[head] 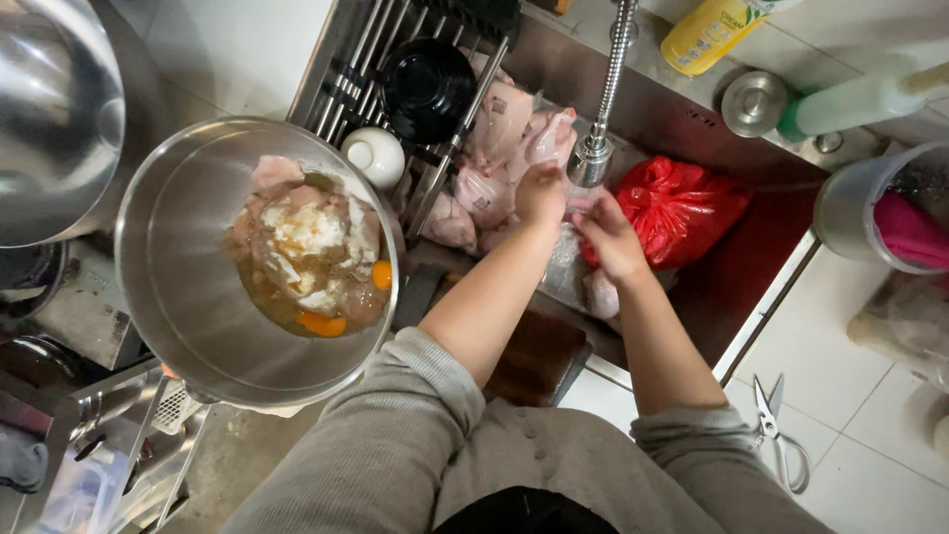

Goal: The person cracks two eggs into a metal bowl containing raw chicken pieces and a white powder, then adds seasoning from a green-capped bottle. They mix the ingredients thoroughly by hand, ensuring the chicken is coated, and finally rinse their hands under running water.

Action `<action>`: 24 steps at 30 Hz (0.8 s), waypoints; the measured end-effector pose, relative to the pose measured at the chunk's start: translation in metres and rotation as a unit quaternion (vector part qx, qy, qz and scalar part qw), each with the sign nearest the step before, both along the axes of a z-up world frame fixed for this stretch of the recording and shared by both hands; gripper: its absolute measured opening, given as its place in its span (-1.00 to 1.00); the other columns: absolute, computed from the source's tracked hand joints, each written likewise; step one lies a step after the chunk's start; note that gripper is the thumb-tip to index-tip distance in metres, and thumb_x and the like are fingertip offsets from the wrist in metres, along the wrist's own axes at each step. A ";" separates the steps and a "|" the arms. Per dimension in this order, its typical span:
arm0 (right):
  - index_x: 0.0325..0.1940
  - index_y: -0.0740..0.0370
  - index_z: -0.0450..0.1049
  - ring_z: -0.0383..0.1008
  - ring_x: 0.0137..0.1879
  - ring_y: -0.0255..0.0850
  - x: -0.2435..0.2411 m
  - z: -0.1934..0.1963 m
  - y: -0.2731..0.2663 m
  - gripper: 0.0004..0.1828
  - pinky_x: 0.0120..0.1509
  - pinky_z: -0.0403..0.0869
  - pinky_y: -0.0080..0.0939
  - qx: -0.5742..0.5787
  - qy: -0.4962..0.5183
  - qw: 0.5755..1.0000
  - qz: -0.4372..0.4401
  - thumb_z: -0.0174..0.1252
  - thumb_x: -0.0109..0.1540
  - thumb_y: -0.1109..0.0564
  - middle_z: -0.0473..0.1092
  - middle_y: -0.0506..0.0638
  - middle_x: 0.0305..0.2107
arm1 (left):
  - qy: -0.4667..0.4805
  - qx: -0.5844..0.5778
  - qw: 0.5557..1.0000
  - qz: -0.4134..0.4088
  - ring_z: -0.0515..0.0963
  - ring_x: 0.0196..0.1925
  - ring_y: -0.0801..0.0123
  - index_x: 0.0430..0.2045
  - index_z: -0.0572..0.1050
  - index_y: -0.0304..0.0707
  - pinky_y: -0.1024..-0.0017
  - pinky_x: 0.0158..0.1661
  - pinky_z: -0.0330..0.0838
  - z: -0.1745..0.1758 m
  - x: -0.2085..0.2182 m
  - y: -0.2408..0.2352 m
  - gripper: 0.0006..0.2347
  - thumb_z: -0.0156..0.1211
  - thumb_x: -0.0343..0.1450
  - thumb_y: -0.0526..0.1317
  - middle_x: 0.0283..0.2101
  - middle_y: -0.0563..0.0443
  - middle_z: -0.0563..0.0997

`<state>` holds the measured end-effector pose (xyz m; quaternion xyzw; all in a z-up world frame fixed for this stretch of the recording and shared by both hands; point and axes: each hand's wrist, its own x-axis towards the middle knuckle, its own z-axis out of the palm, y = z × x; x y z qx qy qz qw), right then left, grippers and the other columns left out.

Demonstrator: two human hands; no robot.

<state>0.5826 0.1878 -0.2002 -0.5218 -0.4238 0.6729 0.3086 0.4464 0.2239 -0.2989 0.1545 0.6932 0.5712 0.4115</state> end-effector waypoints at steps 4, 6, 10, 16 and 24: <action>0.14 0.30 0.48 0.44 -0.12 -0.27 -0.002 -0.008 0.089 -0.77 -0.01 0.46 -0.29 0.138 -0.073 0.986 -0.059 0.05 0.44 0.17 0.47 0.04 -0.16 | -0.184 -0.077 0.980 -0.010 0.40 -0.50 0.24 -0.38 0.56 -0.48 0.27 -0.46 0.28 -0.028 -0.004 -0.011 -0.65 0.26 0.56 -0.04 -0.49 -0.02 0.50; 0.39 0.35 0.23 0.49 0.18 -0.25 -0.002 -0.005 0.151 -0.50 0.27 0.51 -0.22 0.261 -0.075 0.962 -0.029 0.21 0.45 0.12 0.44 0.02 0.10 | -0.102 0.026 0.994 0.020 0.50 -0.38 0.37 -0.13 0.52 -0.39 0.36 -0.36 0.41 -0.029 -0.006 -0.014 -0.75 0.18 0.50 -0.14 -0.37 0.05 0.55; 0.59 0.39 0.04 0.48 0.22 0.13 -0.014 0.007 0.246 -0.29 0.29 0.47 0.02 0.543 -0.297 0.784 0.050 0.05 0.35 0.34 0.44 0.27 0.16 | -0.099 0.072 0.992 0.011 0.54 -0.24 0.42 0.24 0.22 -0.37 0.39 -0.20 0.45 -0.001 -0.007 -0.023 -0.40 0.37 0.31 -0.28 -0.21 0.03 0.58; 0.11 0.21 0.44 0.54 0.02 -0.02 -0.027 -0.008 0.290 -0.78 0.09 0.51 -0.04 0.507 -0.349 0.788 0.007 -0.08 0.44 0.26 0.47 0.13 -0.06 | -0.181 -0.085 0.980 -0.005 0.62 -0.25 0.35 0.28 0.25 -0.30 0.36 -0.19 0.46 0.074 -0.031 -0.052 -0.38 0.30 0.34 -0.07 -0.14 -0.11 0.65; -0.17 0.12 0.43 0.54 -0.07 -0.05 -0.006 0.022 0.248 -0.55 0.06 0.53 -0.04 -0.011 0.242 0.959 -0.146 0.03 0.43 -0.30 0.48 0.03 -0.18 | -0.162 -0.181 0.958 -0.150 0.58 -0.35 0.20 -0.24 0.60 -0.35 0.27 -0.31 0.48 0.100 -0.041 -0.081 -0.41 0.10 0.37 0.32 -0.28 -0.18 0.64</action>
